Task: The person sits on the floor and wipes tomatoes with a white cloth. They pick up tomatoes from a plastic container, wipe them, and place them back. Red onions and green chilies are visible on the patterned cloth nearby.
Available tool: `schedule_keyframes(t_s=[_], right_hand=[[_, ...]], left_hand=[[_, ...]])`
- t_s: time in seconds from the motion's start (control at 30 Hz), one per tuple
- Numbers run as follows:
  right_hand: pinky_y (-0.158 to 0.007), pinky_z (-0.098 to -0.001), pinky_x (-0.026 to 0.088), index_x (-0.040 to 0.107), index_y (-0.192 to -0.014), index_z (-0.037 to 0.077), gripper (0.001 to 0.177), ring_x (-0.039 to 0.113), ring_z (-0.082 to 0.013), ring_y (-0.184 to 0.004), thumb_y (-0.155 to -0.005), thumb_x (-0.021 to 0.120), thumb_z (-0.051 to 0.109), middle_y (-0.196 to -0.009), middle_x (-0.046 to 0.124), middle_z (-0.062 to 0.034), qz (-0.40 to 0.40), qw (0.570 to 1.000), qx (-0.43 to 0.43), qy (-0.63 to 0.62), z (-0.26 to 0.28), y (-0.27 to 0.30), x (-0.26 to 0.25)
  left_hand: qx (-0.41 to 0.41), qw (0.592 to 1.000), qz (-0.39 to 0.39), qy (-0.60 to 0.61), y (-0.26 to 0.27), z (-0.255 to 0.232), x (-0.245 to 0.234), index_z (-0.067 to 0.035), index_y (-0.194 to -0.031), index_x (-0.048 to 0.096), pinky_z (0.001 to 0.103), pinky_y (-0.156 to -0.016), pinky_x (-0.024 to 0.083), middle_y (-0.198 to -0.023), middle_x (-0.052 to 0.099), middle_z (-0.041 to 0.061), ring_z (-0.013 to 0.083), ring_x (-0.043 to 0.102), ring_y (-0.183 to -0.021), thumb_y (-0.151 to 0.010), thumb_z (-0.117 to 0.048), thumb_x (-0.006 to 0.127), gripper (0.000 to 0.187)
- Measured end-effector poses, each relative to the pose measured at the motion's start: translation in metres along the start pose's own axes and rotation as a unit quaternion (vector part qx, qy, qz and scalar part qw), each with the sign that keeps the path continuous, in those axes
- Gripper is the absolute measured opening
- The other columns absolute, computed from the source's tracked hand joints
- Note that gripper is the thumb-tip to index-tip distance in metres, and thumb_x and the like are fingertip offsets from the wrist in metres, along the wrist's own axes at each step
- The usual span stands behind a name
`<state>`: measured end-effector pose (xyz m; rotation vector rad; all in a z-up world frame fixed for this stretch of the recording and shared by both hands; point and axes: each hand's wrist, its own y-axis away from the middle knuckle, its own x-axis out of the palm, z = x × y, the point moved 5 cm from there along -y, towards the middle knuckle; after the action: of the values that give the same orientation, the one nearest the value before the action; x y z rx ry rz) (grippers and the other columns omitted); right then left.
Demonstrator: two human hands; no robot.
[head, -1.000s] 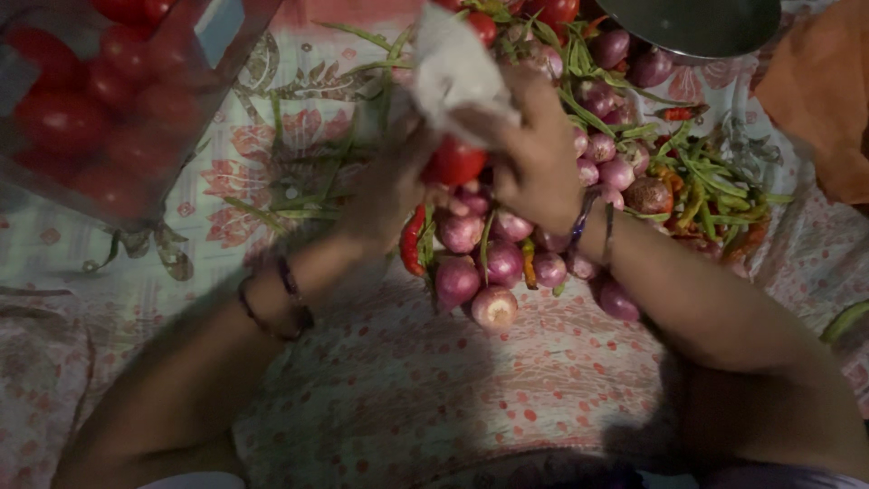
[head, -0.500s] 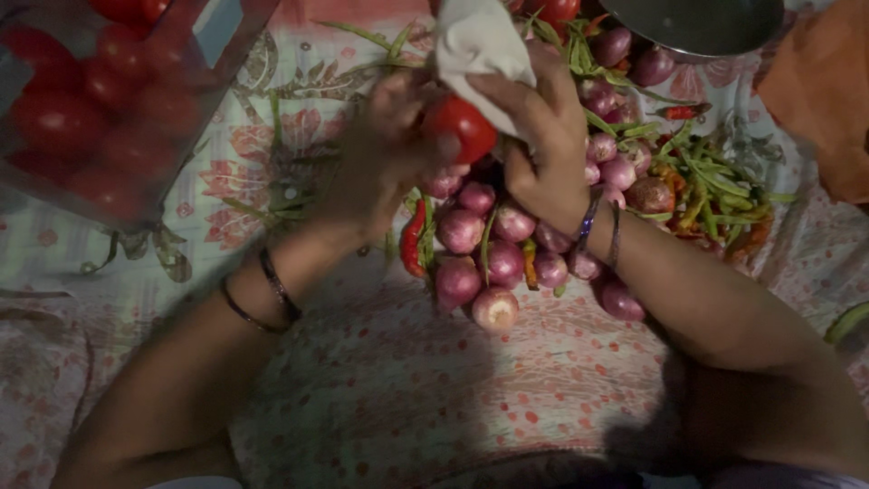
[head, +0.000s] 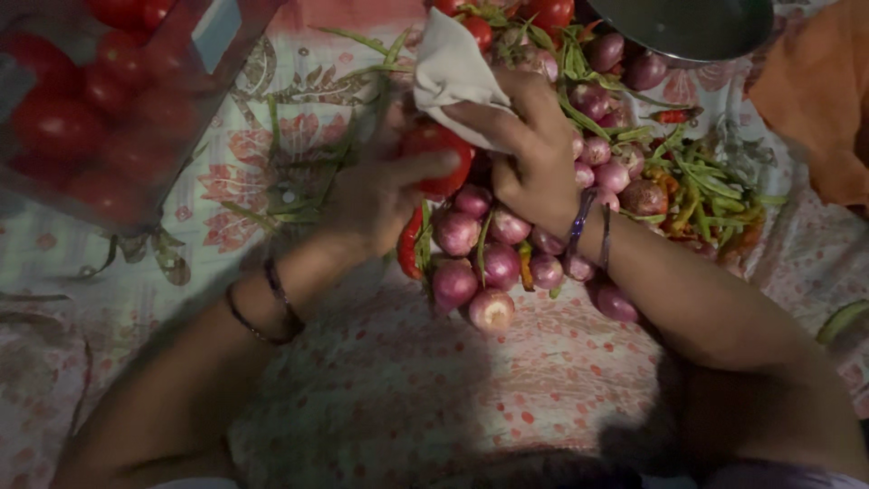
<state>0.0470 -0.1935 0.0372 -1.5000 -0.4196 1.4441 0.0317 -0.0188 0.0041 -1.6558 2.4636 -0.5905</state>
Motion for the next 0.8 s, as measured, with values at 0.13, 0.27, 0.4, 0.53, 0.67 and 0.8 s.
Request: schedule_keyframes(t_s=[0.13,0.27,0.4,0.53,0.67,0.8], right_hand=[[-0.103,-0.0496,0.052,0.065,-0.126,0.006,0.045,0.059,-0.0381,-0.125,-0.082,0.063,-0.002,-0.134,0.059,-0.0191,-0.030,0.995,-0.090,0.021,0.003,-0.002,-0.002],[-0.098,-0.0514,0.051,0.074,-0.121,0.015,0.034,0.061,-0.0353,-0.124,-0.088,0.069,0.014,-0.129,0.062,-0.0143,0.072,0.962,-0.239,0.112,0.028,0.006,0.004],[-0.094,-0.0492,0.052,0.072,-0.122,0.015,0.037,0.061,-0.0370,-0.120,-0.086,0.069,0.008,-0.129,0.062,-0.0188,0.035,0.986,-0.138,0.092,0.014,-0.005,0.004],[-0.101,-0.0492,0.052,0.068,-0.131,0.011,0.057,0.061,-0.0393,-0.122,-0.077,0.062,-0.007,-0.131,0.062,-0.0178,0.013,0.999,-0.025,0.041,0.007,-0.004,-0.002],[-0.095,-0.0461,0.053,0.069,-0.131,0.014,0.058,0.064,-0.0390,-0.119,-0.079,0.059,-0.008,-0.131,0.063,-0.0183,-0.012,0.998,-0.031,0.044,0.009,-0.002,-0.005],[-0.088,-0.0485,0.054,0.070,-0.118,0.012,0.039,0.067,-0.0370,-0.107,-0.080,0.067,0.011,-0.120,0.064,-0.0178,0.014,0.984,-0.170,0.043,0.019,-0.006,-0.001]], left_hand=[[-0.068,0.989,-0.053,-0.120,-0.008,0.010,-0.006,-0.006,-0.153,0.024,0.040,-0.116,0.050,-0.140,0.056,0.013,0.0279,0.055,-0.135,-0.085,-0.019,0.080,0.089],[0.053,0.980,0.010,-0.193,0.000,0.004,-0.001,-0.008,-0.165,0.000,0.043,-0.122,0.049,-0.149,0.051,0.017,0.0299,0.056,-0.141,-0.089,-0.016,0.079,0.111],[0.119,0.930,-0.033,-0.346,-0.004,-0.003,0.001,-0.009,-0.162,-0.007,0.044,-0.124,0.044,-0.158,0.030,0.023,0.0350,0.042,-0.146,-0.084,-0.016,0.089,0.124],[0.170,0.951,-0.038,-0.254,-0.003,-0.017,0.003,-0.010,-0.162,0.010,0.047,-0.135,0.040,-0.165,0.025,0.021,0.0341,0.035,-0.156,-0.092,-0.011,0.080,0.098],[0.087,0.980,-0.093,-0.154,-0.010,-0.031,-0.010,-0.004,-0.152,0.044,0.046,-0.130,0.043,-0.157,0.049,0.019,0.0302,0.050,-0.149,-0.109,-0.009,0.065,0.048],[-0.047,0.984,-0.172,0.020,-0.008,-0.052,-0.031,-0.006,-0.140,0.045,0.047,-0.103,0.058,-0.139,0.045,0.017,0.0290,0.059,-0.122,-0.104,-0.016,0.048,0.038]])
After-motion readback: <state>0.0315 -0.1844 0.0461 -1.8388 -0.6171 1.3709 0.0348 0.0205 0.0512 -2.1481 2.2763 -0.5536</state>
